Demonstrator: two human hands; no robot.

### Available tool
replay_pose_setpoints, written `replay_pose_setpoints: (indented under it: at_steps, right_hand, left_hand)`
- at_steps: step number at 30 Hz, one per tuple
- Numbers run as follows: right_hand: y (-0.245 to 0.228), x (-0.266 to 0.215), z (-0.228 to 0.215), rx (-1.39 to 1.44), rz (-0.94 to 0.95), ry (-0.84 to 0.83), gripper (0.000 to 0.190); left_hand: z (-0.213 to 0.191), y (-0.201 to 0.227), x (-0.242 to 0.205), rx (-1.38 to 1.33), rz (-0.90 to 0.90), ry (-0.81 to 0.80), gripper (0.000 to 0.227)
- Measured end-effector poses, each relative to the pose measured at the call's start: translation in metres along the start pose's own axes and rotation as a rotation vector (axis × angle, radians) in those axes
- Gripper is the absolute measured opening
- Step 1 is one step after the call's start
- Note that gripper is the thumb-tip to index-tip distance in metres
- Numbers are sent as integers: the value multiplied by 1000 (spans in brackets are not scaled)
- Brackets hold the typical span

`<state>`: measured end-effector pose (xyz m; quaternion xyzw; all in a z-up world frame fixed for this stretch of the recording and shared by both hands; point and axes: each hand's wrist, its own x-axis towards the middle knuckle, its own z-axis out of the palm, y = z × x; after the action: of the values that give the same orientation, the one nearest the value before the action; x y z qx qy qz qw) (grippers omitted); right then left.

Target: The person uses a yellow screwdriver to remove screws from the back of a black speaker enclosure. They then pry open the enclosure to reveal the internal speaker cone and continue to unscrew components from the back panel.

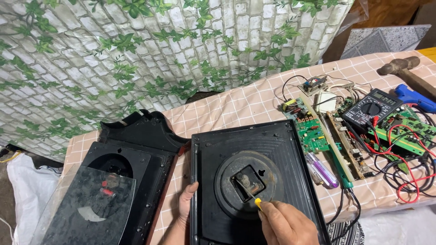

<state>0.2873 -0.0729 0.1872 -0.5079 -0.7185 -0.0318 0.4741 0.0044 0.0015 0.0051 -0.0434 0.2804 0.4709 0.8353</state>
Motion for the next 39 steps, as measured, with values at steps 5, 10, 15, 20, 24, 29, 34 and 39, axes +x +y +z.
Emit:
replay_pose_setpoints:
  at_steps: [5, 10, 15, 20, 24, 29, 34, 39]
  right_hand:
    - [-6, 3, 5, -21, -6, 45, 14]
    - [-2, -11, 14, -61, -6, -34, 14]
    - [-9, -1, 6, -19, 18, 6, 16]
    - [-7, -7, 8, 4, 13, -4, 15]
    - [-6, -6, -1, 109, 120, -53, 13]
    - [-5, -1, -6, 172, 159, -52, 12]
    - [-3, -10, -1, 172, 194, -81, 10]
    - [0, -11, -4, 155, 175, -29, 9]
  left_hand:
    - [2, 0, -2, -2, -28, -78, 38]
    - [0, -1, -2, -1, -26, -64, 38]
    - [1, -1, -3, 18, -13, -18, 38]
    - [9, -3, -7, 15, -2, -22, 37]
    - [8, -3, -9, 1, -73, -41, 42]
    - [-3, -1, -3, 8, -78, -30, 41]
    - [-16, 1, 3, -35, -80, -54, 41]
    - [-7, -1, 0, -39, -79, -79, 42]
